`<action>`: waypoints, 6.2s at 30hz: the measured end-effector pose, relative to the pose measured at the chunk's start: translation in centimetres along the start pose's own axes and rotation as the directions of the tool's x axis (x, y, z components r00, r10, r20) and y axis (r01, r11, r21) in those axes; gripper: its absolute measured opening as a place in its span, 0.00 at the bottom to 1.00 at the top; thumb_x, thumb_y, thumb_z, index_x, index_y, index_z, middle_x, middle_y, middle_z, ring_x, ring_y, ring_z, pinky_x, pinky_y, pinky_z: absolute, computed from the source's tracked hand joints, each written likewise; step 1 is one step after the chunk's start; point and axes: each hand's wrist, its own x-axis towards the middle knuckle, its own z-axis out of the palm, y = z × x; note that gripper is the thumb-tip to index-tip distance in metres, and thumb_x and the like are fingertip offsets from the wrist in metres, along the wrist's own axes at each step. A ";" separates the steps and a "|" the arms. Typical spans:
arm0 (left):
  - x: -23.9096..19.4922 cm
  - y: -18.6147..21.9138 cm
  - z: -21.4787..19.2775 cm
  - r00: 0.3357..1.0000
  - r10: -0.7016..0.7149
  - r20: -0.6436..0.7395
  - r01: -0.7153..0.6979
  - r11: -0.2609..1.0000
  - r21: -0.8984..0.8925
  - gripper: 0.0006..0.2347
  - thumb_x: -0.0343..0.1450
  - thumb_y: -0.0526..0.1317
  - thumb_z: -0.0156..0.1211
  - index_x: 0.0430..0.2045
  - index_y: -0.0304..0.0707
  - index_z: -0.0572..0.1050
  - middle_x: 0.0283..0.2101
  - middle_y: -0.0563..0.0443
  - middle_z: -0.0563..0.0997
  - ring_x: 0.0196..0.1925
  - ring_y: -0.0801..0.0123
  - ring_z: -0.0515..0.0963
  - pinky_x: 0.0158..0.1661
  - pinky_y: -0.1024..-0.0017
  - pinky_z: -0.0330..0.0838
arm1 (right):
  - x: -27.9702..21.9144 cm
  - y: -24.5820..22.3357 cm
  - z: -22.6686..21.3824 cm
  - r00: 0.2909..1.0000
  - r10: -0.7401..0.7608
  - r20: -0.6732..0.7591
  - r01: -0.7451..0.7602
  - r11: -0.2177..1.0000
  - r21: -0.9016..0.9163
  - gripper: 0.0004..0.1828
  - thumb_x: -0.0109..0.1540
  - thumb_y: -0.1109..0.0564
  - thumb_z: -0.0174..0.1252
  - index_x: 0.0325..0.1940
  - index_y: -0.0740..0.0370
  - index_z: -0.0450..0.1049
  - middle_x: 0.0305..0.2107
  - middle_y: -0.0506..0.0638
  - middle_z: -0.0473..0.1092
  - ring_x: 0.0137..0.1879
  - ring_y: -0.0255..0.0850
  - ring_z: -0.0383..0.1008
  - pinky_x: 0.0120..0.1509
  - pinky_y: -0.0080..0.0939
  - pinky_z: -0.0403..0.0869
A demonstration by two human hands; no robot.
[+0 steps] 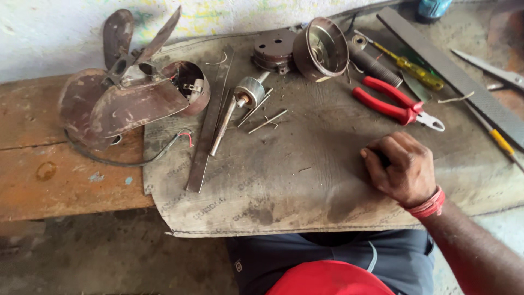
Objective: The person uses pliers to adjust and secure wires on a cylindrical motor stator, then handles the rotor and other components on a workbench. The person places the stator into a metal housing and continues to manipulate the rotor and shaft parts.
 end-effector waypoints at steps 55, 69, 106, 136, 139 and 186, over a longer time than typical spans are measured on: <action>-17.8 24.2 39.8 0.061 0.492 0.868 -0.505 0.766 -0.399 0.20 0.63 0.51 0.70 0.45 0.41 0.80 0.31 0.57 0.77 0.30 0.73 0.76 0.28 0.72 0.71 | -0.3 0.7 0.5 0.990 0.012 -0.141 -0.004 0.998 0.056 0.07 0.55 0.64 0.66 0.32 0.63 0.73 0.26 0.53 0.71 0.31 0.51 0.71 0.36 0.48 0.70; -23.4 20.4 41.7 -0.368 0.384 0.847 -0.857 0.212 -0.469 0.21 0.54 0.42 0.78 0.36 0.39 0.74 0.43 0.46 0.80 0.50 0.51 0.78 0.50 0.57 0.72 | 4.9 9.2 -3.7 0.978 0.191 -0.080 -0.205 0.949 -0.239 0.10 0.61 0.56 0.69 0.41 0.64 0.80 0.38 0.60 0.77 0.43 0.54 0.78 0.49 0.50 0.76; -26.8 20.5 41.0 -0.664 0.737 0.123 -0.553 -0.374 -0.744 0.09 0.72 0.38 0.64 0.21 0.38 0.74 0.20 0.53 0.73 0.21 0.68 0.74 0.24 0.64 0.70 | 8.8 7.0 0.8 0.981 -0.193 0.002 0.184 0.933 -0.308 0.09 0.61 0.68 0.61 0.42 0.59 0.79 0.39 0.53 0.75 0.51 0.54 0.72 0.56 0.51 0.74; -29.0 24.8 62.6 0.338 0.276 0.900 -0.911 -0.145 0.387 0.17 0.72 0.51 0.59 0.49 0.40 0.79 0.54 0.40 0.80 0.57 0.50 0.79 0.53 0.49 0.72 | 0.3 2.0 -1.1 0.995 0.014 -0.104 -0.011 0.999 0.033 0.04 0.57 0.61 0.64 0.35 0.62 0.77 0.28 0.53 0.71 0.34 0.51 0.75 0.38 0.49 0.73; -29.1 24.3 63.8 0.380 0.247 0.891 -0.906 -0.094 0.413 0.16 0.74 0.48 0.56 0.50 0.40 0.80 0.54 0.39 0.81 0.58 0.52 0.80 0.56 0.51 0.71 | 0.3 2.1 -1.0 0.997 0.046 -0.068 -0.043 0.998 0.038 0.04 0.57 0.61 0.65 0.34 0.62 0.77 0.27 0.54 0.71 0.33 0.51 0.74 0.37 0.48 0.73; -30.3 19.4 52.6 -0.039 0.036 0.999 -0.999 -0.032 -0.038 0.23 0.58 0.48 0.78 0.38 0.28 0.81 0.47 0.36 0.82 0.53 0.49 0.81 0.55 0.59 0.76 | -0.6 2.0 -0.4 0.989 0.007 -0.146 -0.008 1.000 -0.005 0.04 0.58 0.60 0.64 0.33 0.61 0.76 0.27 0.52 0.71 0.35 0.52 0.74 0.39 0.50 0.73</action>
